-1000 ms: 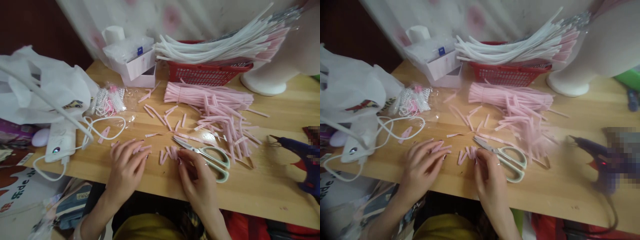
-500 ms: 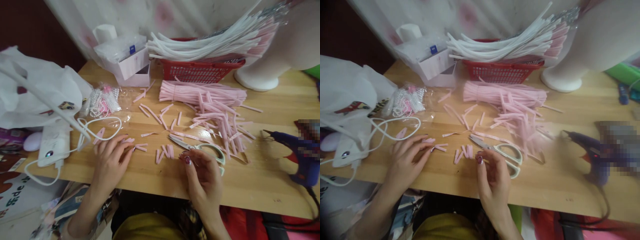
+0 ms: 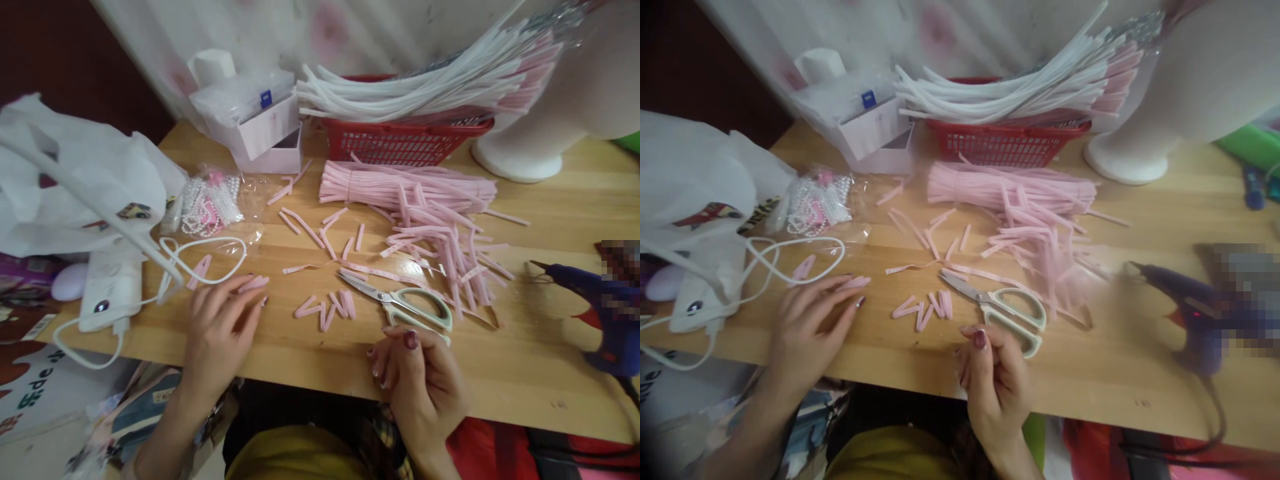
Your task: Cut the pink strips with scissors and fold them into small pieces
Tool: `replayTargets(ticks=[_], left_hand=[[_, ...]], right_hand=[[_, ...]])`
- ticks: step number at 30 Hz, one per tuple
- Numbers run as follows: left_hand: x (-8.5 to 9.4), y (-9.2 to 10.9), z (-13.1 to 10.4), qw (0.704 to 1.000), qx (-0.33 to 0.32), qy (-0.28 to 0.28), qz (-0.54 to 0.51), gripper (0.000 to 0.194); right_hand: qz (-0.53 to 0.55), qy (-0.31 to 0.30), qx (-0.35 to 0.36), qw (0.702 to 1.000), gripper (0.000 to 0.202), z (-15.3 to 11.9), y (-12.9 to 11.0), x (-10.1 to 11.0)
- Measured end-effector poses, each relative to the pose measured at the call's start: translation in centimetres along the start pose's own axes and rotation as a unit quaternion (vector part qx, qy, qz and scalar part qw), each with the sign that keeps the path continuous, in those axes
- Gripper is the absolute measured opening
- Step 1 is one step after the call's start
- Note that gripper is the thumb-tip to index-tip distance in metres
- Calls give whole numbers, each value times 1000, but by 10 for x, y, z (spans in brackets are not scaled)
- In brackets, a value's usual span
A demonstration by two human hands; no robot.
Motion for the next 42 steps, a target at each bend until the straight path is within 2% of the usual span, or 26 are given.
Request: replayTargets(ticks=[3,6,12,20,24,27,30,35,39,42], left_hand=[[7,-22,-4,998,8,5,58,18],[6,-30,-7,998,-6,-18,65,19],[7,-26,-6,997,-29,20,70,15],[10,-21,-6,996,23,88,-7,13],[10,-11,-4,996,-4,89,12,19],[11,-7,-3,996,-16,86,4,22],[10,-6,-3,997,-12,79,-8,23],[3,-2,-3,1000,-15,15,22,20],[1,3,-4,999,-19,-5,37,32],[3,5,-5,999,-26,-2,23,26]], right_hand=[[63,43,26,997,25,1,-5,3],[82,63,37,994,31,1,-8,6],[63,71,17,995,30,0,-6,8],[61,37,7,997,34,2,-5,3],[44,33,2,999,31,1,-3,4],[22,15,1,1000,34,1,-2,3],[-36,-33,-2,999,36,1,-1,0],[-164,-115,56,978,27,0,-1,-6],[-196,-137,91,967,26,3,-4,-10],[-214,-146,102,960,25,6,-7,-13]])
Point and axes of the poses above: each hand's wrist, its own z-axis towards the middle knuckle, its own x-axis out of the back of the hand, y = z × x, the point moved 6 cm from there along z, towards the middle knuckle, and after that the axes turned 7 degrees about -z, right-handed, at the moved point
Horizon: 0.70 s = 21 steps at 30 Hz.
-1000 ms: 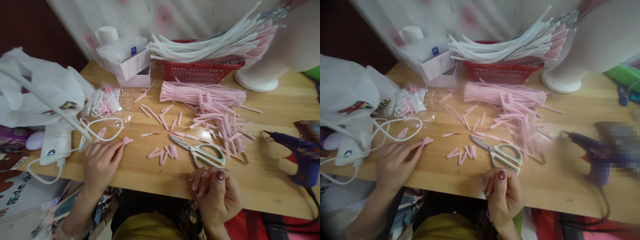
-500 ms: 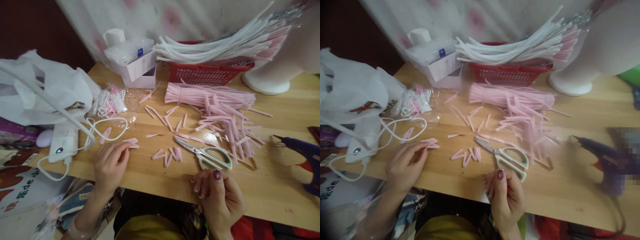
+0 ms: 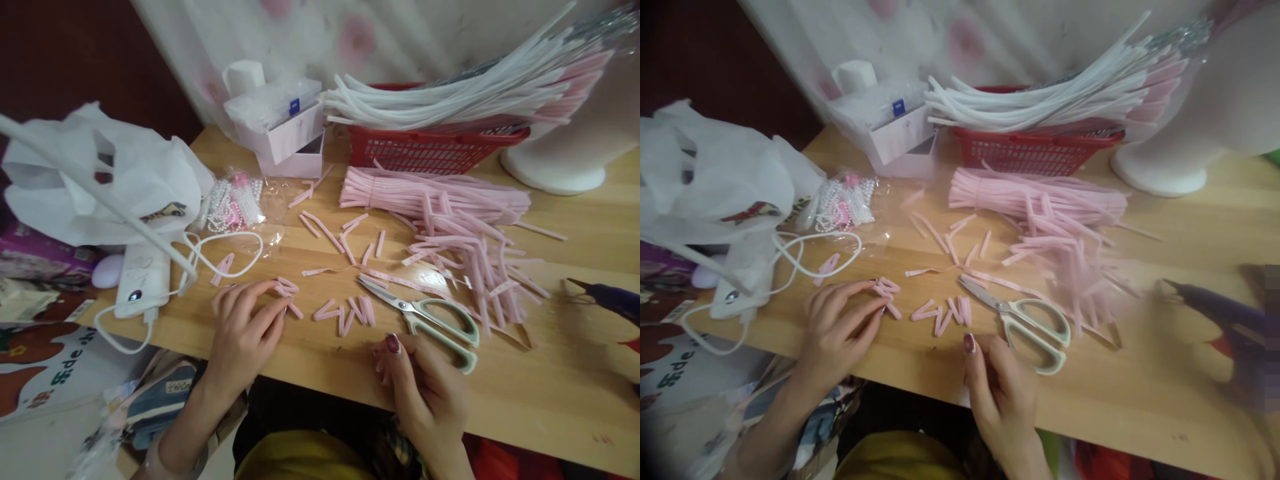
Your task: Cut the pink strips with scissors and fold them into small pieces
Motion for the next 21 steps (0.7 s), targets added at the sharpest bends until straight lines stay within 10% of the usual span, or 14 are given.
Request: replayTargets(ticks=[9,21], left_hand=[[-2,21,-3,999,-4,0,-40,14],[-4,0,-7,997,68,-15,16,20]], right_hand=[[-37,-26,10,999,21,3,-2,-4],[-26,-37,4,999,20,-2,5,-8]])
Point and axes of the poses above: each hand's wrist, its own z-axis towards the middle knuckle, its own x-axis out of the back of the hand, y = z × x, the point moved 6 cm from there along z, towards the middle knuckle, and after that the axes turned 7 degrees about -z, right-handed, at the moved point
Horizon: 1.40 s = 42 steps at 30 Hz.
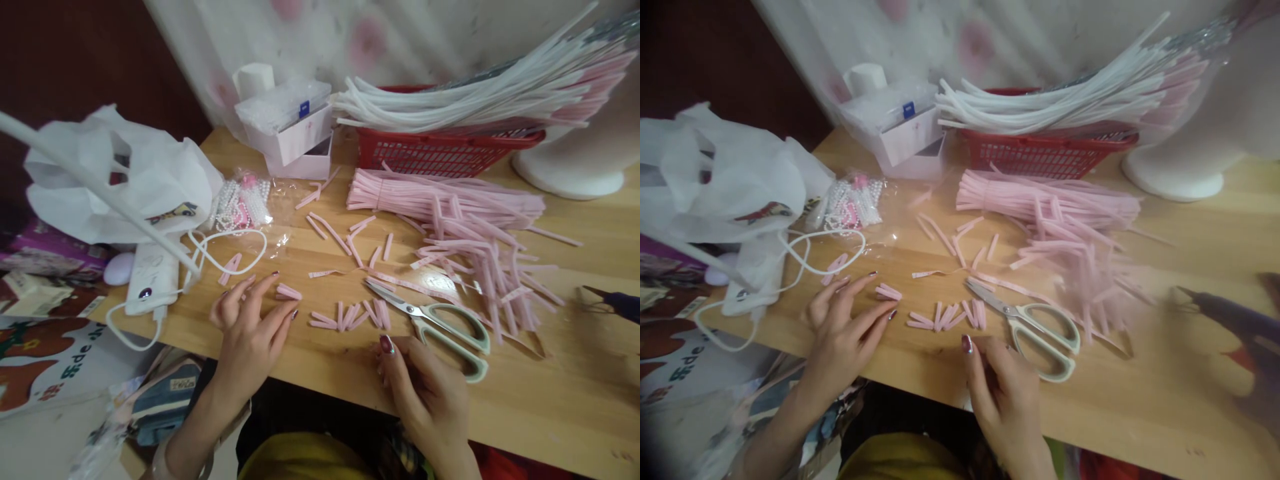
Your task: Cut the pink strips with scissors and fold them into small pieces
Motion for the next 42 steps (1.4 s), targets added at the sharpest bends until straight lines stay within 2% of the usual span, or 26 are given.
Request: replayTargets(ticks=[4,6,9,13,17,22,26,28,31,34,38,40,42], left_hand=[[-3,11,-1,998,-12,-26,-63,25],[0,11,0,998,-13,-9,-65,26],[5,1,3,999,8,24,-19,28],[4,-14,3,999,34,11,18,37],[1,-18,1,999,40,4,23,39],[-8,-4,-3,998,41,-44,25,27],[-7,11,-7,997,5,-75,-27,35],[3,6,-9,998,-1,-42,-35,32],[22,-15,-14,999,23,38,-1,24],[25,-30,-20,998,41,27,27,24],[17,-23,-24,998,-8,-34,-53,24],[18,-24,-22,999,-8,-15,-49,27],[20,-34,-20,999,34,21,-4,30]], right_hand=[[-9,-1,-9,1000,22,-1,2,0],[-10,-3,-4,1000,20,-1,2,1],[-5,-2,5,1000,19,1,0,1],[-6,-3,8,1000,19,1,0,1],[-9,-2,8,1000,24,0,0,1],[-16,-2,-4,1000,22,0,1,1],[-20,-1,-4,1000,22,0,1,1],[-15,1,-2,1000,21,0,0,2],[-2,-3,-3,1000,20,1,-1,3],[2,-7,-26,1000,20,1,-1,2],[5,6,-55,998,21,1,-3,2],[9,10,-58,998,21,1,-4,3],[8,10,-60,998,22,0,-5,3]])
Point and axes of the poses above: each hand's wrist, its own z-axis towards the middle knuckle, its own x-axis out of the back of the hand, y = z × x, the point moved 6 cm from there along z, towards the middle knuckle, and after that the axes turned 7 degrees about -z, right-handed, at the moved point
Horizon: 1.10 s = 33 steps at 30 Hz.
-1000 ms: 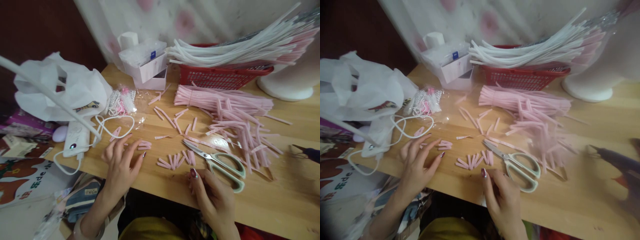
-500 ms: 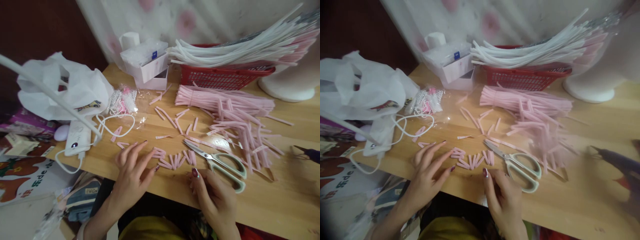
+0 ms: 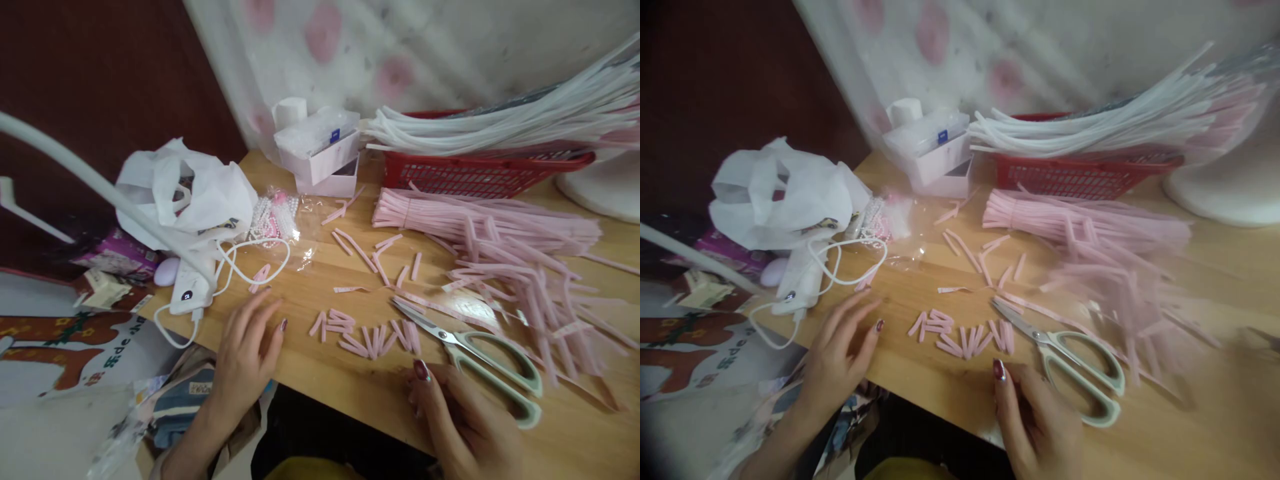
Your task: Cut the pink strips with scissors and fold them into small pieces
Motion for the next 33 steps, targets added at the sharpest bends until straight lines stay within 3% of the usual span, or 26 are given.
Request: replayTargets(ticks=[4,7,11,16,19,25,30,33], left_hand=[[-2,-15,0,998,54,11,18,37],[-1,-10,0,999,33,0,-28,29],[-2,-4,4,1000,9,-18,-15,32],[-7,-6,3,998,36,-28,-35,16],[-8,-1,1,997,42,-37,-48,14],[-9,2,5,996,46,-48,-65,13],[-2,-3,10,994,63,4,-88,14],[-1,7,16,992,51,40,-105,14]], right_hand=[[-8,-4,-2,1000,25,0,2,0],[-9,-2,0,1000,24,0,2,-1],[-3,2,1,1000,22,-1,2,-1],[-20,2,25,999,20,1,1,0],[-17,3,47,999,13,3,1,0],[8,1,23,1000,10,2,7,-3],[11,16,12,1000,10,-3,7,-1],[34,35,3,999,11,-4,2,-1]])
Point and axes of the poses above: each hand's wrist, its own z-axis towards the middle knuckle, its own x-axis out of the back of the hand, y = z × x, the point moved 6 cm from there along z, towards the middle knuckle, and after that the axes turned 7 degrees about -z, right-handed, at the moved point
